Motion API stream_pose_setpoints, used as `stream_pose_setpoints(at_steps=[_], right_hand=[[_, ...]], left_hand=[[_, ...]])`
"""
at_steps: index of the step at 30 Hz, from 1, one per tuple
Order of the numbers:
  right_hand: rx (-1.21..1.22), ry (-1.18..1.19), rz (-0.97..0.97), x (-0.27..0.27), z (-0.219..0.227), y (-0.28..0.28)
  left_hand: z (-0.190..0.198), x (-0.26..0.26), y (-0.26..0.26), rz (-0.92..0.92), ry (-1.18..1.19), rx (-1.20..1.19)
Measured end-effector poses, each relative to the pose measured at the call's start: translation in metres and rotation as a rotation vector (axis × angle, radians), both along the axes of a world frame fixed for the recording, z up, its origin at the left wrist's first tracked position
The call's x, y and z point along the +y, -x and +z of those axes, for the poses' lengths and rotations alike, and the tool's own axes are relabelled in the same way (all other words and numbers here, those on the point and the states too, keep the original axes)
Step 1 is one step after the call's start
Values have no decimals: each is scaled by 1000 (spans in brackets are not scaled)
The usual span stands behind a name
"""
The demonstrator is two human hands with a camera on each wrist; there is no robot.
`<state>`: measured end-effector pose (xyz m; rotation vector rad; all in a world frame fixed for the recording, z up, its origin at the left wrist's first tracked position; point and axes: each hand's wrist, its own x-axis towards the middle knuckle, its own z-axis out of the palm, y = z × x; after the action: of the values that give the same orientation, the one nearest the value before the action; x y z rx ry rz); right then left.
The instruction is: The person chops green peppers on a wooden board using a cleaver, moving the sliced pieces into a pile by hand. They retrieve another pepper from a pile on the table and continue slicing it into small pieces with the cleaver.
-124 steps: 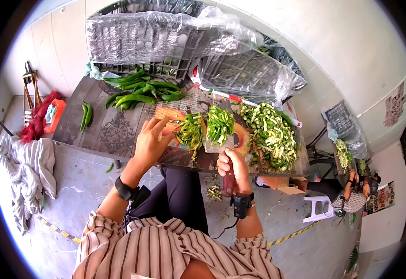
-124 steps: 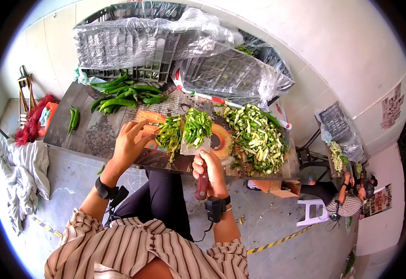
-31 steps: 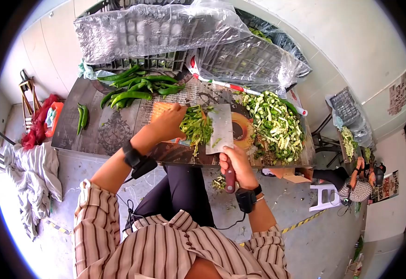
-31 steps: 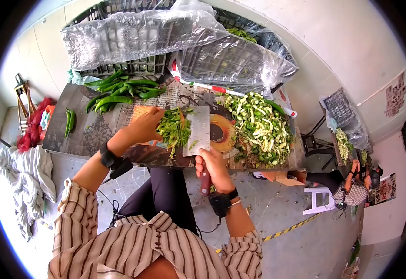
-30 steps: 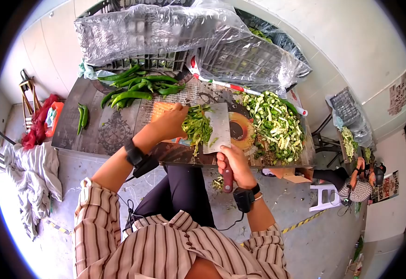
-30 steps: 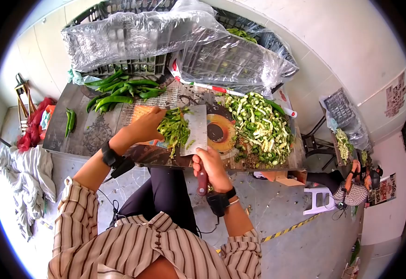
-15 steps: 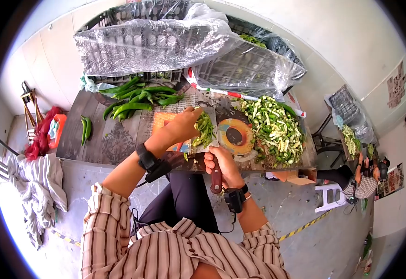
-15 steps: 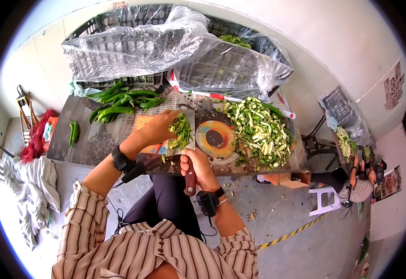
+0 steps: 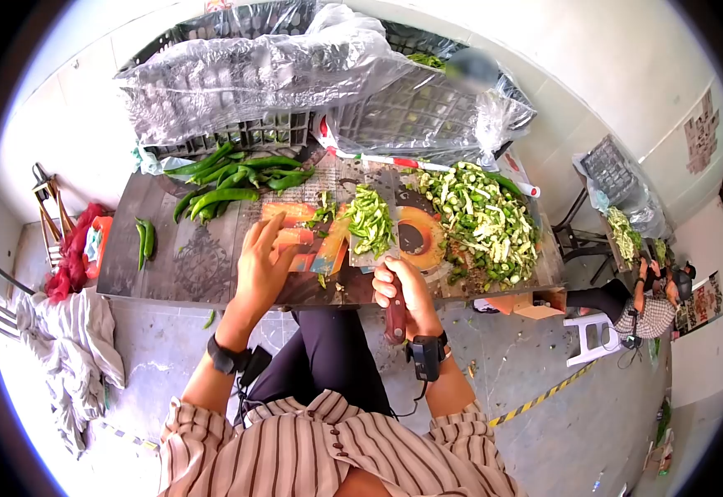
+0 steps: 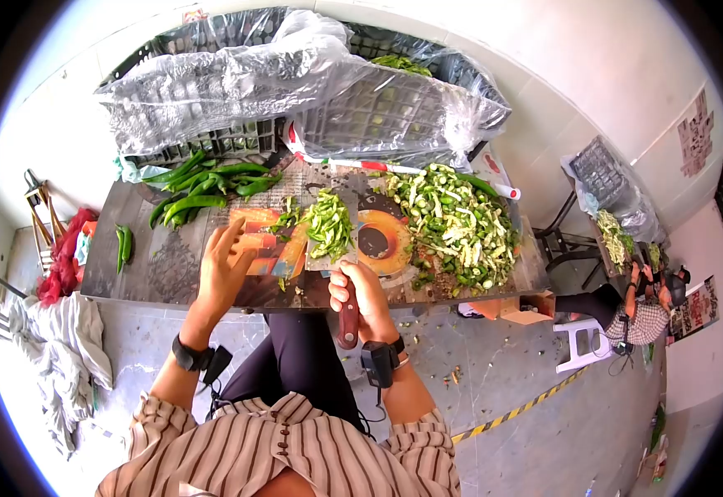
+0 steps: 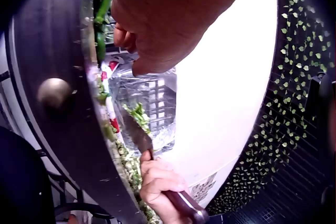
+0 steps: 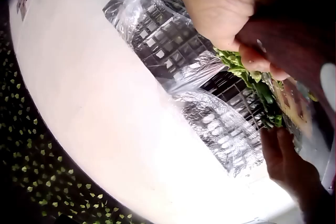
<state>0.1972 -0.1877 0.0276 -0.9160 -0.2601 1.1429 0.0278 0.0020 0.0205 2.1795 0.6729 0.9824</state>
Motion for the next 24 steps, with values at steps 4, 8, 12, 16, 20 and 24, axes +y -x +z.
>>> stream_pose_setpoints(at_steps=[4,8,12,16,20,24], right_hand=[[-34,28,-36,-12,10,5],[-51,59,-54,-30,18,11],[-8,43,-71,-48,23,13],[-18,79,-97,-66,29,13],[6,81,-148,-78,41,11],[5,35,-145,-82,58,-16]], left_hand=[[-16,-7,15,74,-81,-36],[-20,-9,14,103,-119,-45],[-21,-8,14,108,-97,-28],[-19,-10,17,108,-106,-27],[-18,-13,22,113,-108,-21],[-19,-14,17,96,-109,-48]])
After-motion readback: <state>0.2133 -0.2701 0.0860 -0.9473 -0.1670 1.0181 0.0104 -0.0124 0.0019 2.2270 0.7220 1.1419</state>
